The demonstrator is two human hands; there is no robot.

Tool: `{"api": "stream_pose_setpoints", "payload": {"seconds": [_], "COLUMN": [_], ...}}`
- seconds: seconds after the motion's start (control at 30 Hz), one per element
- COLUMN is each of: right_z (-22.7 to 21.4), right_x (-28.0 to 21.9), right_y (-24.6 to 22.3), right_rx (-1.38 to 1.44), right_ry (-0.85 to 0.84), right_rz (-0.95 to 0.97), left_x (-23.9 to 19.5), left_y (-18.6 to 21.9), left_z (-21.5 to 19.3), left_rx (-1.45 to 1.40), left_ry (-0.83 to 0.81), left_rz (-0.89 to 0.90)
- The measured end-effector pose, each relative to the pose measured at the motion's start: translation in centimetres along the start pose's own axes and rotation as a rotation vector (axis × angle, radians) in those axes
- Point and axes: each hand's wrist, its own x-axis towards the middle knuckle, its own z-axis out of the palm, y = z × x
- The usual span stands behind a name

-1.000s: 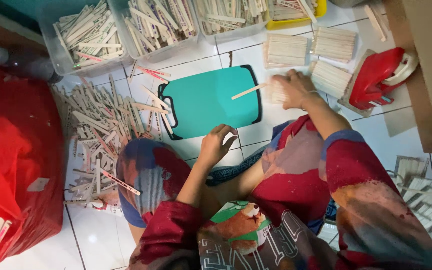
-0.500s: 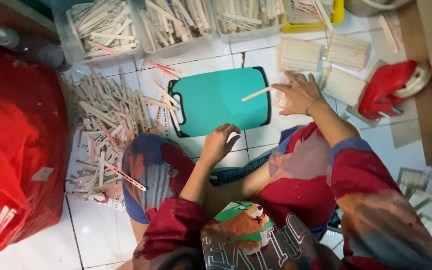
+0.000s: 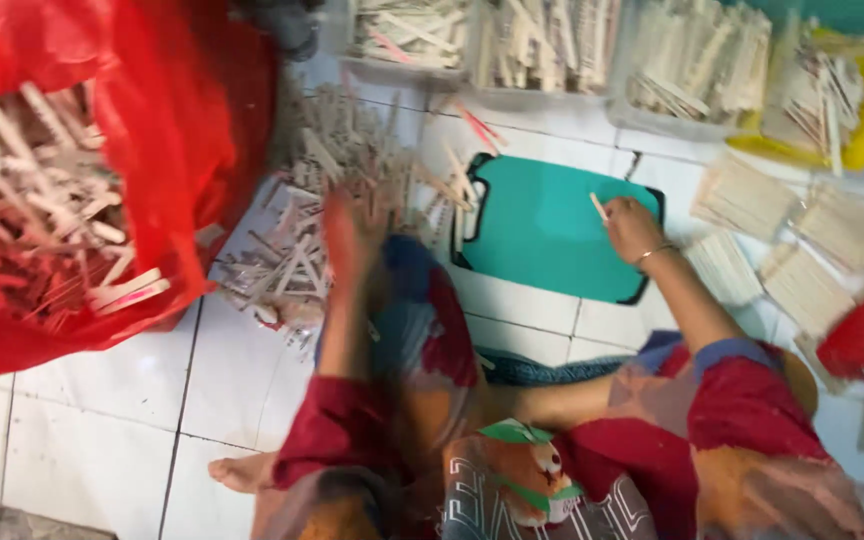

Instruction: The person sits on the floor and packs wooden popsicle sticks into small clear plastic bags. They gather sticks from a red bag and the floor, arrange them into bundles, insert them into bags, and seal the bags using a red heat sealer.

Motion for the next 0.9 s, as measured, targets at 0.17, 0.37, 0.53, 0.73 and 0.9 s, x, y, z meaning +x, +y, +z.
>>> {"api": "stream_pose_setpoints", "payload": {"seconds": [0.17, 0.37, 0.53, 0.73, 0.9], "right_z": [0.6, 11.0, 2.7, -3.1, -4.4], "right_x": [9.9, 23.4, 21.1, 18.9, 18.7], "right_y": [-16.6, -28.6, -45.7, -51.4, -53.6], "right_rx": [0.19, 0.278, 0.531, 0.755, 0.792], "right_ry": [0.073, -0.041, -0.29, -0.37, -0.313], "right_rz": [0.052, 0.267, 0.388, 0.395, 0.058], "left_x": [0.0, 1.0, 1.7, 2.6, 0.9], "left_y": [-21.4, -22.2, -21.0, -14.0, -18.1], "left_z": [9.1, 11.0, 14.1, 3.6, 10.2], "left_rx": [0.488, 0.268, 0.018, -0.693, -1.056], "left_ry": [0.069, -0.244, -0.215, -0.109, 0.258], "left_rz": [-0.59, -0.741, -0.554, -0.566, -0.498]}}
